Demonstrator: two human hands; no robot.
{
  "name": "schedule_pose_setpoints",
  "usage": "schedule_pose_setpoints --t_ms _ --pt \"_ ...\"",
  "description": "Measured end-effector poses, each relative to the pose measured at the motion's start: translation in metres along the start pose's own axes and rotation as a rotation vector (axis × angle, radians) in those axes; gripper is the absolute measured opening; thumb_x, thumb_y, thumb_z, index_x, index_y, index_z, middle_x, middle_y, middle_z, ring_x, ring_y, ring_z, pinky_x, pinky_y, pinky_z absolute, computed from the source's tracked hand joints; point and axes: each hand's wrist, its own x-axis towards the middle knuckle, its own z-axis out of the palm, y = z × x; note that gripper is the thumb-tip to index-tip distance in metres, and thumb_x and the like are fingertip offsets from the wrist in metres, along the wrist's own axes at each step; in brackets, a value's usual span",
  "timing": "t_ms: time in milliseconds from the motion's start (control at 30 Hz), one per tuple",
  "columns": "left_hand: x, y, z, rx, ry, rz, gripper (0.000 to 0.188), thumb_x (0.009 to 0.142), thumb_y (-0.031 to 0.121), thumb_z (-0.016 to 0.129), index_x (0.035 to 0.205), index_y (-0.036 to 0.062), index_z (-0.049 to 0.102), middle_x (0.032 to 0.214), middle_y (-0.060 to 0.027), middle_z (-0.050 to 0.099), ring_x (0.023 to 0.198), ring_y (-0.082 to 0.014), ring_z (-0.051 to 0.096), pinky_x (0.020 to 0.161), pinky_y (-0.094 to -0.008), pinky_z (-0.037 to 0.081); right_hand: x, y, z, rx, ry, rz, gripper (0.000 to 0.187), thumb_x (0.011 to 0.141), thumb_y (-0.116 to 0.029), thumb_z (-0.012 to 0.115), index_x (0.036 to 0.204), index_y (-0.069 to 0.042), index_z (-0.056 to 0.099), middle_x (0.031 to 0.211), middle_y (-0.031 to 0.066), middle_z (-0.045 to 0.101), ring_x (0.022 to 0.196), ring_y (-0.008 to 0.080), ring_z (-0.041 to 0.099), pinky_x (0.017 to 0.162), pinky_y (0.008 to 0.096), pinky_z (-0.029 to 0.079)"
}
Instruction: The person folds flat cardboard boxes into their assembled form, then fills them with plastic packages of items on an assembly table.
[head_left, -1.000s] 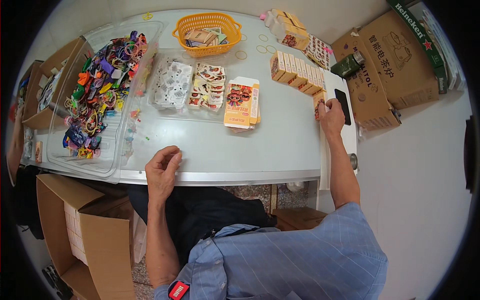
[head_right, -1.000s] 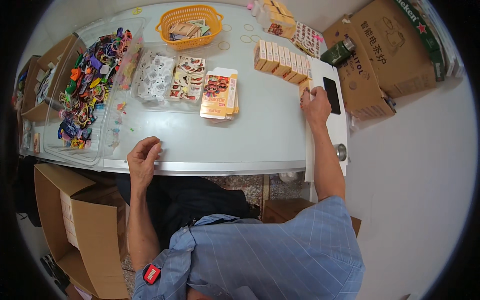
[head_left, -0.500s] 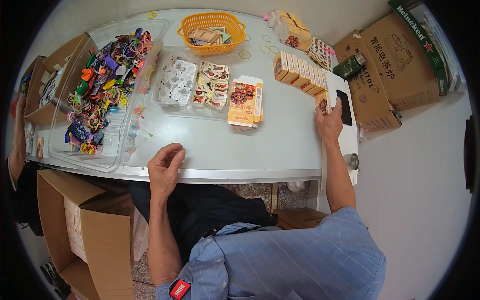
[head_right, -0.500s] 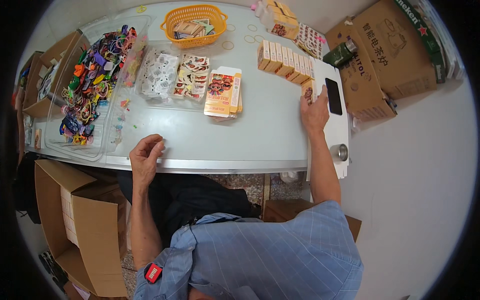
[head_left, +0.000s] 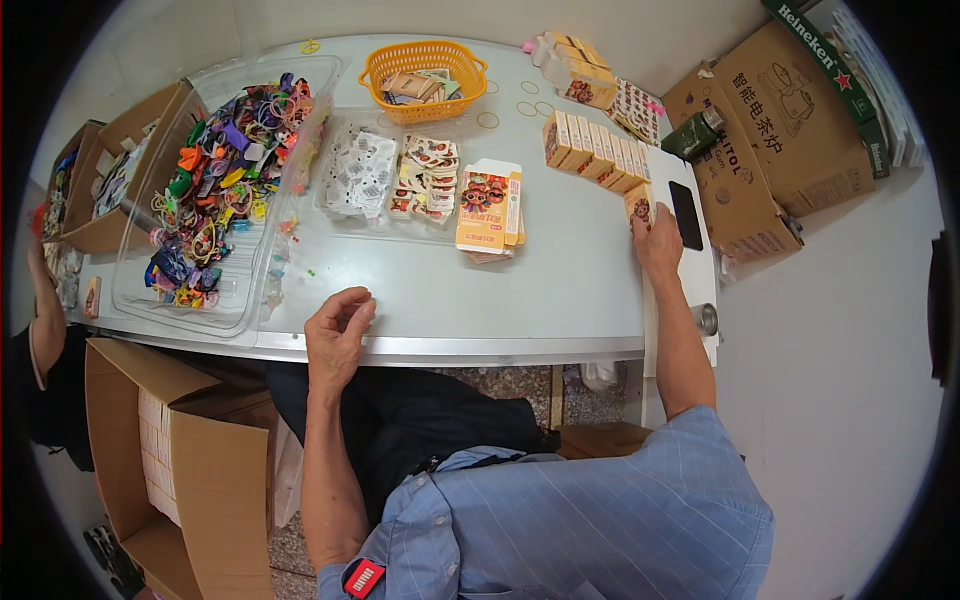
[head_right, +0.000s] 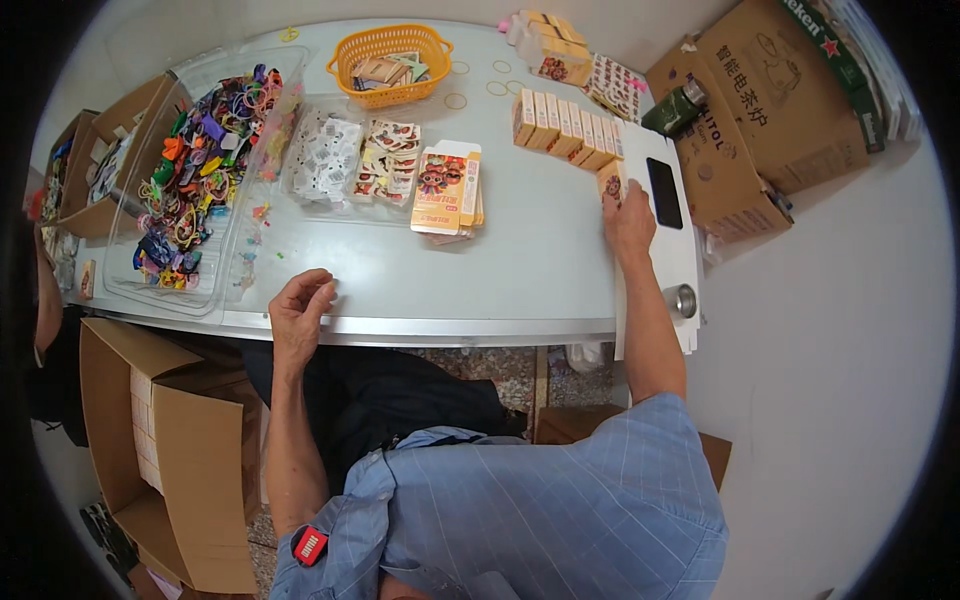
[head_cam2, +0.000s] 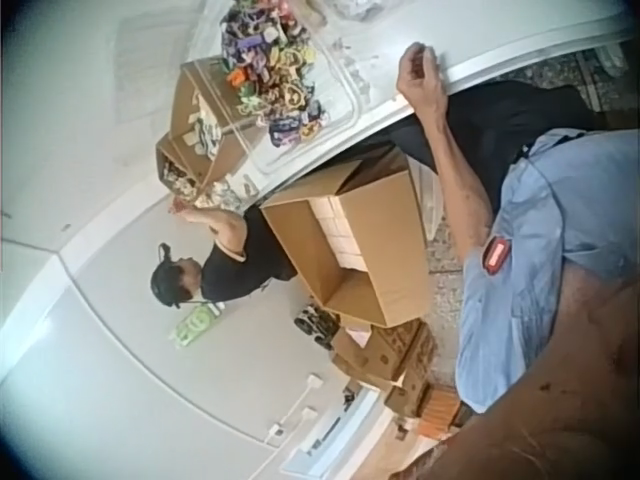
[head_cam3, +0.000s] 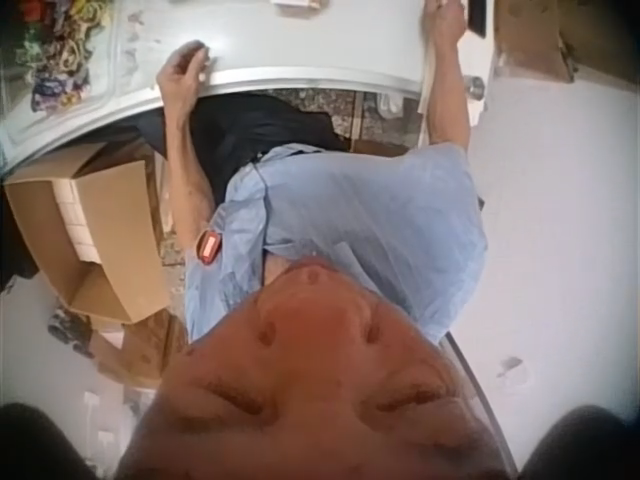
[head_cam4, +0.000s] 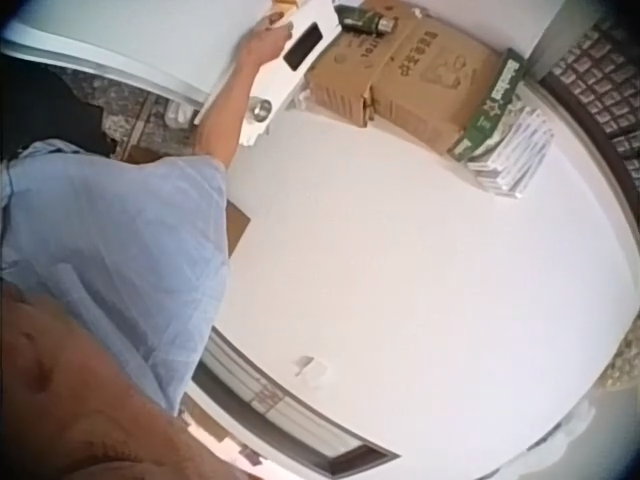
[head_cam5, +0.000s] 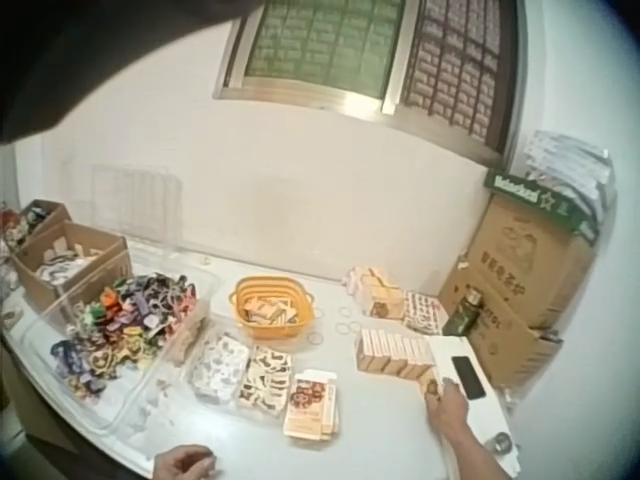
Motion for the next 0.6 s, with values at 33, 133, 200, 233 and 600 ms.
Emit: schedule_pose_setpoints --t_ms 33,133,200,233,600 --pt "0.0 0.0 0.0 0.003 0.002 0.007 0.024 0.093 0.012 0.075 0.114 0.0007 0.072 0.094 -0.0023 0.072 0.083 -0.0088 0.063 0.077 -0.0237 0.051 -0.002 -0.001 -0.004 0.006 0.004 -0.001 0.059 0.088 -0.029 0.07 0.135 0.002 0.053 0.12 0.0263 0.064 0.111 0.0408 0.063 0.093 0.0483 0.051" --pt "-0.002 0.0 0.0 0.011 0.001 0.032 0.024 0.093 0.011 0.075 0.114 0.0009 0.072 0.094 -0.0023 0.072 0.083 -0.0088 0.063 0.077 -0.0237 0.052 -0.009 0.0 -0.018 0.038 -0.05 -0.059 0.043 0.089 -0.025 0.07 0.125 -0.002 0.063 0.116 0.0218 0.067 0.108 0.0401 0.064 0.092 0.0474 0.051" --pt "-0.004 0.001 -0.001 0.016 0.002 0.035 0.024 0.092 0.011 0.074 0.114 0.0008 0.072 0.094 -0.0027 0.072 0.084 -0.009 0.063 0.077 -0.024 0.052 -0.005 -0.002 -0.026 0.151 -0.143 -0.365 0.036 0.087 -0.017 0.071 0.121 -0.007 0.066 0.112 0.0168 0.067 0.106 0.0375 0.063 0.093 0.0451 0.05" --pt "-0.004 0.002 -0.001 0.019 -0.004 0.037 0.024 0.092 0.011 0.074 0.114 0.0008 0.072 0.094 -0.0027 0.072 0.084 -0.009 0.063 0.077 -0.024 0.052 0.001 -0.004 -0.031 0.153 -0.141 -0.359 0.036 0.087 -0.017 0.071 0.121 -0.007 0.066 0.112 0.0168 0.067 0.106 0.0375 0.063 0.093 0.0451 0.05" --pt "-0.002 0.0 0.0 0.034 -0.01 0.03 0.025 0.093 0.009 0.074 0.116 0.0005 0.07 0.1 -0.0035 0.072 0.086 -0.01 0.066 0.073 -0.0233 0.053 0.082 -0.005 -0.027 0.128 -0.209 -0.522 0.026 0.076 -0.003 0.075 0.096 -0.002 0.058 0.095 0.0136 0.061 0.094 0.0327 0.059 0.085 0.0415 0.049"
